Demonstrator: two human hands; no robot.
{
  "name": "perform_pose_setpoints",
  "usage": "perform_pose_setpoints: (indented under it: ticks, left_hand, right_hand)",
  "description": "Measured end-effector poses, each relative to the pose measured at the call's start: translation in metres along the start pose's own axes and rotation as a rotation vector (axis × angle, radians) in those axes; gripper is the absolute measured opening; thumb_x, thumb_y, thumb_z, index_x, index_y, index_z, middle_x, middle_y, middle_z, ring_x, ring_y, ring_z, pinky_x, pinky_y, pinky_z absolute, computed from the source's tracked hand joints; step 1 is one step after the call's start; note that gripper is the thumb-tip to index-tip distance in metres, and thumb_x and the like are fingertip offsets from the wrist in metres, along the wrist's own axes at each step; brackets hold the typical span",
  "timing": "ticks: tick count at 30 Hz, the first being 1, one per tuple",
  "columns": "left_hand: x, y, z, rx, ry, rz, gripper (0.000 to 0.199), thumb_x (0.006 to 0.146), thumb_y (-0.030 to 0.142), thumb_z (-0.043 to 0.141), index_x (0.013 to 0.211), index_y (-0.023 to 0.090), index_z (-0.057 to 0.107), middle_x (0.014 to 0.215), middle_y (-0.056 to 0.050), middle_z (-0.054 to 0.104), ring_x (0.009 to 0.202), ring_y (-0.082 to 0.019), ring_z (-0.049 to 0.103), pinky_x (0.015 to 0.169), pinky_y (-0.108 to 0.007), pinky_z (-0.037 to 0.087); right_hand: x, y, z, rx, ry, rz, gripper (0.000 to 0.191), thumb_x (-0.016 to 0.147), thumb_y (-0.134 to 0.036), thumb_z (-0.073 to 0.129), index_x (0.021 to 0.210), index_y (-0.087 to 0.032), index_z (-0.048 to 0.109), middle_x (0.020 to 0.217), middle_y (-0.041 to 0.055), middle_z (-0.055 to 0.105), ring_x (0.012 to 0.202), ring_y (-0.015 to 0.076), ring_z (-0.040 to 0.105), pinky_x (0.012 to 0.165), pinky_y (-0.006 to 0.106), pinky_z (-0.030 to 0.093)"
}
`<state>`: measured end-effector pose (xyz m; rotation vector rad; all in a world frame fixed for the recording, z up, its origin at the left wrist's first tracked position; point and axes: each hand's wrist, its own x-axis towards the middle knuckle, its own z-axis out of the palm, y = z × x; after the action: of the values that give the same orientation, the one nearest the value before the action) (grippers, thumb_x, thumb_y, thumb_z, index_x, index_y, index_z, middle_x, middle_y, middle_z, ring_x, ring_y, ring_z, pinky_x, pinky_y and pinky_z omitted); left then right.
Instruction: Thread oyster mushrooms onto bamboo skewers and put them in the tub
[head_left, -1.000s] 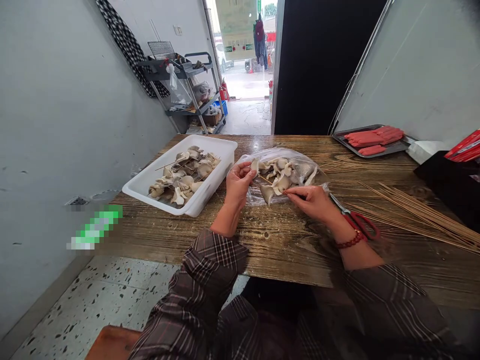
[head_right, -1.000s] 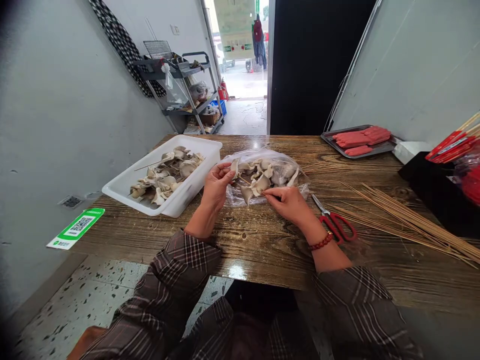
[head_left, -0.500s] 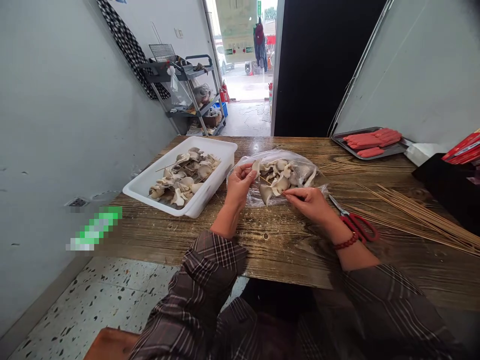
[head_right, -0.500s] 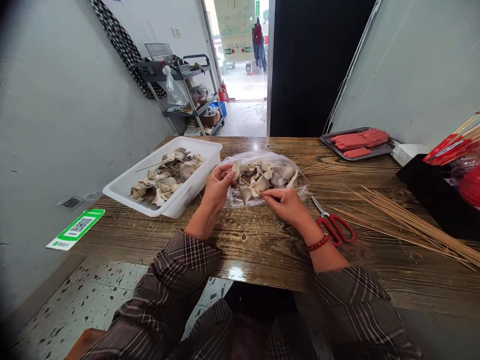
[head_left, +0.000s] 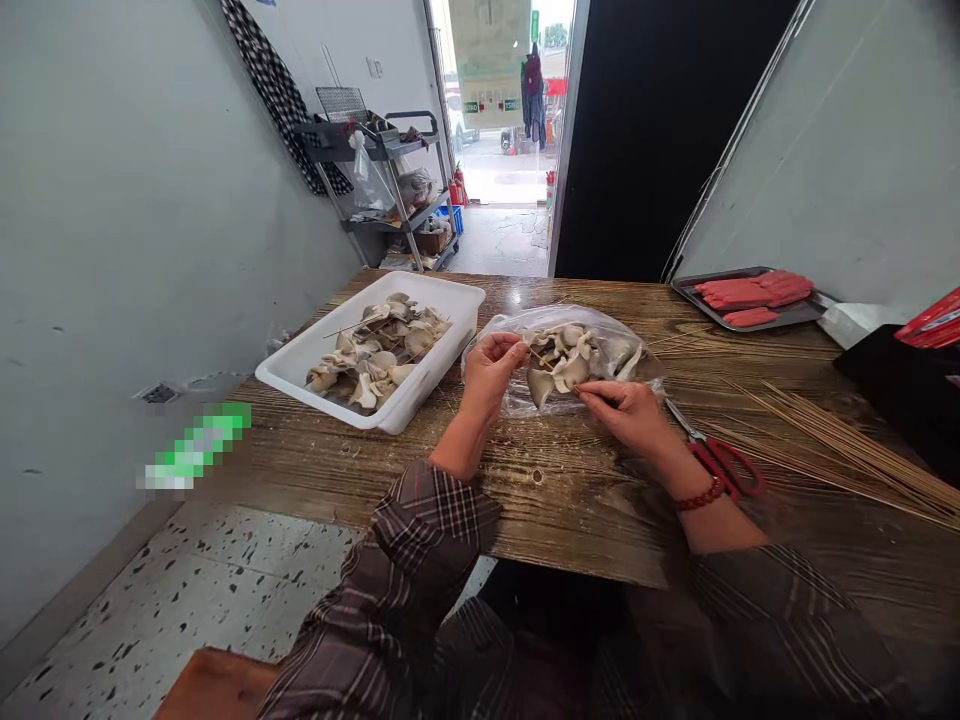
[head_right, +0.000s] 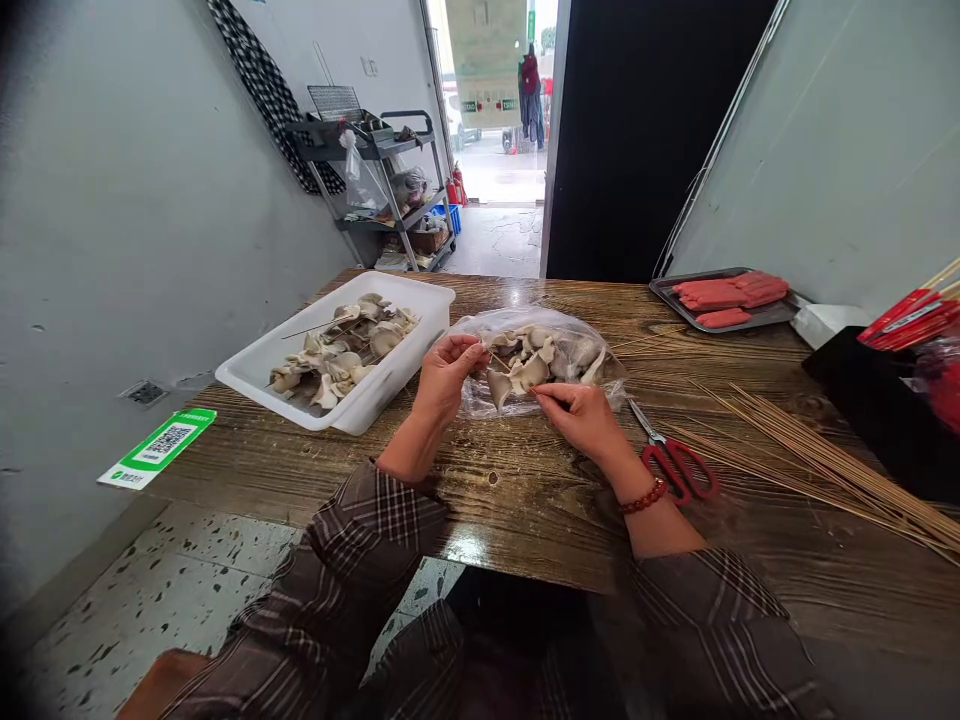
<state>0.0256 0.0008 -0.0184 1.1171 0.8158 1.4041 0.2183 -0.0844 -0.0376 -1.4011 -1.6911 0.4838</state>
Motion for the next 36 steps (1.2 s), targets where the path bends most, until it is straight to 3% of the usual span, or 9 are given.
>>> perform_pose_setpoints:
  ticks: [4,12,18,25,29,36]
  left_hand:
    - [0.0007,-0.0018,-0.0003,0.029,0.001,0.029,0.027,0.065,0.029,0.08,0.079,0.015,0.062,0.069,0.0,0.067,0.067,-0.012,0.067,0.066,-0.023,0.051]
    - [0.0056,-0.0091,-0.004,0.1,-0.033,0.083,0.021,0.067,0.024,0.077,0.079,0.015,0.062,0.073,-0.001,0.069,0.074,-0.014,0.068,0.073,-0.025,0.05]
    - [0.0054,-0.0075,-0.0072,0.083,-0.024,0.089,0.017,0.064,0.02,0.078,0.075,0.016,0.066,0.071,0.002,0.066,0.068,-0.01,0.061,0.068,-0.023,0.047]
    - [0.0046,-0.0041,-0.0067,-0.034,-0.094,0.024,0.023,0.061,0.023,0.083,0.074,0.016,0.066,0.072,0.0,0.068,0.071,-0.012,0.064,0.074,-0.026,0.05]
    - [0.005,-0.0031,-0.007,-0.022,-0.11,0.028,0.022,0.06,0.024,0.083,0.073,0.016,0.067,0.071,0.0,0.068,0.073,-0.013,0.065,0.077,-0.028,0.05]
    - [0.0039,-0.0016,-0.0063,-0.003,-0.149,0.026,0.02,0.061,0.022,0.082,0.074,0.016,0.068,0.073,0.0,0.07,0.074,-0.012,0.066,0.078,-0.027,0.05]
  right_hand:
    - [0.0002,0.0006,0.0007,-0.015,0.017,-0.027,0.025,0.084,-0.029,0.058,0.093,-0.024,0.08,0.092,0.005,0.079,0.079,0.0231,0.073,0.072,0.035,0.057]
    - [0.0009,0.0007,-0.001,0.021,0.03,-0.031,0.024,0.084,-0.03,0.058,0.093,-0.024,0.08,0.089,0.0041,0.079,0.075,0.0221,0.073,0.073,0.036,0.059]
    - [0.0016,0.0015,-0.0013,0.023,0.034,-0.049,0.024,0.083,-0.029,0.059,0.091,-0.024,0.08,0.092,0.0052,0.079,0.08,0.0232,0.074,0.072,0.035,0.058]
    - [0.0012,0.002,-0.0039,0.041,-0.001,-0.008,0.027,0.083,-0.033,0.059,0.093,-0.021,0.08,0.083,0.0052,0.078,0.067,0.0195,0.069,0.061,0.03,0.052]
    - [0.0012,0.0023,-0.0049,0.074,-0.033,0.042,0.032,0.083,-0.037,0.058,0.095,-0.018,0.08,0.06,0.002,0.07,0.051,0.0146,0.058,0.051,0.026,0.044]
    - [0.0024,0.0014,-0.005,0.135,-0.049,0.084,0.032,0.081,-0.038,0.06,0.094,-0.016,0.08,0.054,0.0005,0.063,0.049,0.0129,0.054,0.05,0.025,0.042]
